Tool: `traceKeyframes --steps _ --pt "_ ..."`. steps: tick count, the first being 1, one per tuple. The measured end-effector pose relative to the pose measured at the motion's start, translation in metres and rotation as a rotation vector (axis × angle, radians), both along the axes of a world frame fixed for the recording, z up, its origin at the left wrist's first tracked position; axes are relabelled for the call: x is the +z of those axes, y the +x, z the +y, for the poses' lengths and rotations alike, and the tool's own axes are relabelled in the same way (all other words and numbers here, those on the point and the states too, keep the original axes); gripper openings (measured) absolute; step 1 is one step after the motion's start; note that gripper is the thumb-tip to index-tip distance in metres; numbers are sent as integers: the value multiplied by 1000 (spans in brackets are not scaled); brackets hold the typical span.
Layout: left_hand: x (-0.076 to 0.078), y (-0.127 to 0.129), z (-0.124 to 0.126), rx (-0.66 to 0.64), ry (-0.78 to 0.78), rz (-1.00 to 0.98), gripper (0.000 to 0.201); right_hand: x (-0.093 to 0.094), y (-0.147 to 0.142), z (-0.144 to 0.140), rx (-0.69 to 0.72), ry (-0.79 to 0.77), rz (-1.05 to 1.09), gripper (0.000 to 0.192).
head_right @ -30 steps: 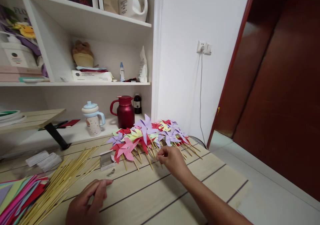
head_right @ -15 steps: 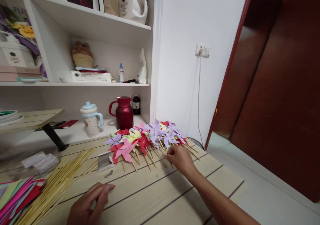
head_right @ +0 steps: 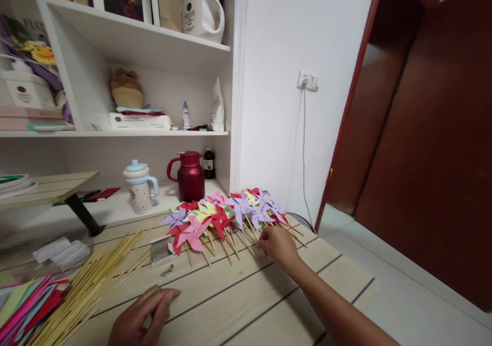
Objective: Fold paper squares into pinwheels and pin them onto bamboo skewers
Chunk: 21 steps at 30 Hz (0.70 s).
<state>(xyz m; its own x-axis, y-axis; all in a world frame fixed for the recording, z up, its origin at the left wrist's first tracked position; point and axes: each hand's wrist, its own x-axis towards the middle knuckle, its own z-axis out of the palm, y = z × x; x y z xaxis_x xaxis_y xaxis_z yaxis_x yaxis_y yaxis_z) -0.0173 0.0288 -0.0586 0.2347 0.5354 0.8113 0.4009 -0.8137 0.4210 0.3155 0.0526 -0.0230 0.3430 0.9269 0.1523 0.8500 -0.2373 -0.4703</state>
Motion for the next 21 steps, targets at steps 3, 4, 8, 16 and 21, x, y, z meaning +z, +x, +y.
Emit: traceKeyframes --steps 3,4,8,16,21 --pt "-2 1 0 13 0 -8 24 2 -2 1 -12 -2 -30 8" --pt "-3 2 1 25 2 -29 25 2 -3 1 -16 -3 -40 8" --pt "-7 2 3 7 6 -25 23 2 -5 2 -31 -14 -72 8" --pt "-11 -3 8 -20 69 54 16 -1 -4 3 -23 -22 -105 7" --pt "-9 -3 7 1 100 75 17 -1 -4 1 -11 -12 -94 9"
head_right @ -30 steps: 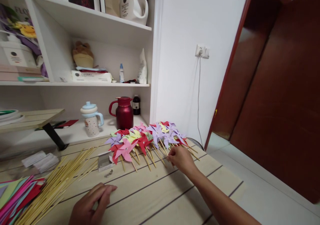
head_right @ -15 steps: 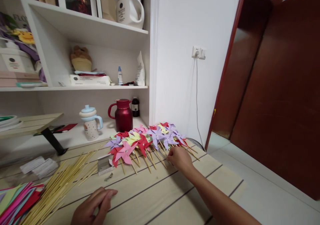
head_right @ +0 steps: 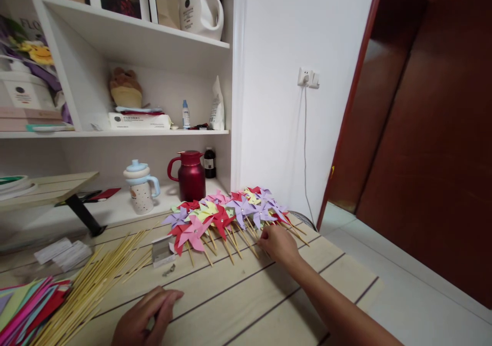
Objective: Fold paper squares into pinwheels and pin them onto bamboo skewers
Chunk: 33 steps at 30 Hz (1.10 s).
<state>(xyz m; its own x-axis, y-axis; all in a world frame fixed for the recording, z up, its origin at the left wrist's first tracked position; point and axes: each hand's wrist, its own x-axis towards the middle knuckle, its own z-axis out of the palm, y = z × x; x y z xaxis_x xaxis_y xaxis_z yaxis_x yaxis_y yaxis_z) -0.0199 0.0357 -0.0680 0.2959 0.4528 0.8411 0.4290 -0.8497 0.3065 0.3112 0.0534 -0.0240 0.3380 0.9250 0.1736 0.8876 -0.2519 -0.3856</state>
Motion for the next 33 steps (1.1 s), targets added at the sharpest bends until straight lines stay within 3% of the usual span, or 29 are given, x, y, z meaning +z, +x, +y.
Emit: traceKeyframes --steps 12,22,28,33 --pt "-2 -1 3 -3 10 -8 18 3 1 -7 -15 14 -13 16" --pt "16 -5 -3 58 0 -31 19 20 -14 -15 -46 112 -87 31" --pt "43 -29 -1 263 80 -56 19 21 -59 -15 212 142 -20 29" --pt "44 -48 6 442 57 -97 20 14 -127 -26 615 100 134 25"
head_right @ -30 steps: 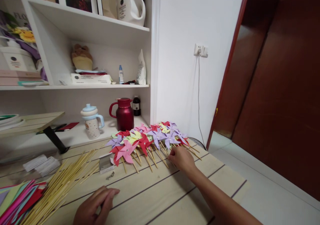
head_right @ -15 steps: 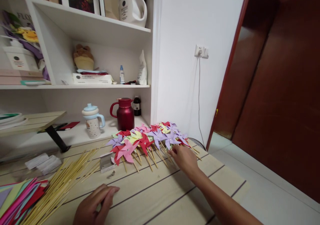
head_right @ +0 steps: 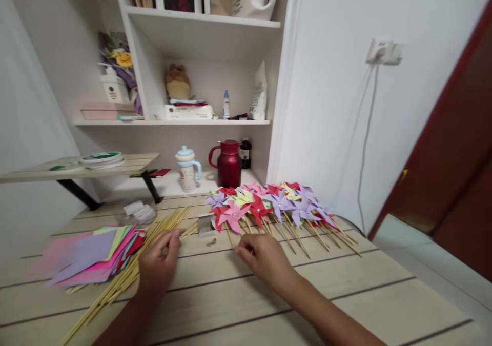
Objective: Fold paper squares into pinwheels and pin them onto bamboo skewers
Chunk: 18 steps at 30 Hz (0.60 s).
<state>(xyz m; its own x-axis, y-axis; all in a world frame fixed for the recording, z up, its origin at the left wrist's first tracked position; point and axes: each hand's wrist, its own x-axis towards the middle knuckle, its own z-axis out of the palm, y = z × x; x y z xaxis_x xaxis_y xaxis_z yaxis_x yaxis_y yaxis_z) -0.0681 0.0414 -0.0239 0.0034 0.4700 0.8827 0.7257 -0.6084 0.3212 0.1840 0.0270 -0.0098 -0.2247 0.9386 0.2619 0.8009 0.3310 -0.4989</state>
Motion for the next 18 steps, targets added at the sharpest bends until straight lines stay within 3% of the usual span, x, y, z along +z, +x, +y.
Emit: traceKeyframes --steps 5,9,12,18 --pt "-13 4 3 21 -27 96 23 -6 -63 -12 281 -22 -31 20" --pt "-15 8 -2 47 -51 166 23 -16 -92 -12 373 17 -169 21" --pt "-15 8 -4 78 -62 190 22 -27 -101 -10 415 21 -200 17" --pt "-11 3 -1 183 -114 217 23 -39 -98 -13 446 -5 -11 14"
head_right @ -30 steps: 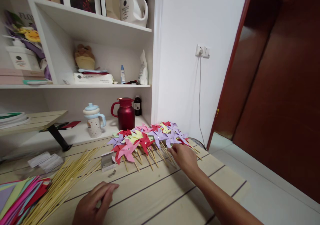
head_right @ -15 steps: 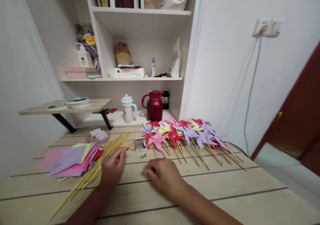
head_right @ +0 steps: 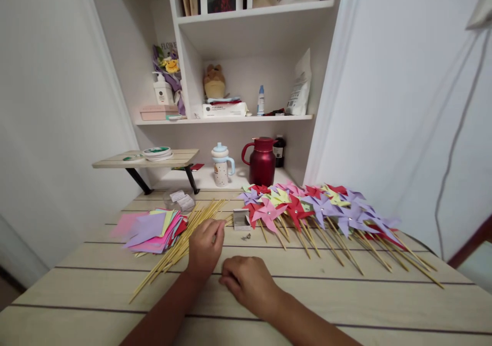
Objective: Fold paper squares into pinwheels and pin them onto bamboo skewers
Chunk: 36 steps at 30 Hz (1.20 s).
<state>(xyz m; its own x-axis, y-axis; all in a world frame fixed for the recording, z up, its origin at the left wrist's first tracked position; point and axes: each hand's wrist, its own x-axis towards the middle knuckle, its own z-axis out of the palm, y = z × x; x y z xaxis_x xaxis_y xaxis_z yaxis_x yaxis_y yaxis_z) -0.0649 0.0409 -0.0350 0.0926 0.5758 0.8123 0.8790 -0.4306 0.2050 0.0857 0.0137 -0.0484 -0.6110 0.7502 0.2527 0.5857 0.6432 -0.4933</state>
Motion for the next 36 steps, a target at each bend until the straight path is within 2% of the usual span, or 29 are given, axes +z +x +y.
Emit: traceKeyframes --steps 3,6,9,11,13,15,18,22,26,36 --pt "20 -8 0 64 -44 47 22 1 3 2 28 -62 44 12" --pt "53 -32 -2 88 -119 142 18 1 4 6 43 -109 71 14" --pt "83 -82 -3 142 -210 215 22 0 6 10 60 -140 90 15" --pt "93 -123 -3 237 -309 276 30 0 8 10 69 -156 94 14" --pt "93 -162 -5 317 -434 329 38 1 9 10 73 -171 97 13" --pt "87 -191 -10 349 -540 354 40 3 10 9 73 -183 103 13" --pt "73 -212 -20 341 -671 380 46 5 11 9 74 -194 111 13" --pt "61 -213 -28 310 -756 384 54 4 12 9 80 -221 120 13" --pt "58 -209 -28 282 -790 380 59 4 13 9 72 -235 128 12" --pt "62 -207 -22 270 -847 321 44 3 14 10 98 -226 126 12"
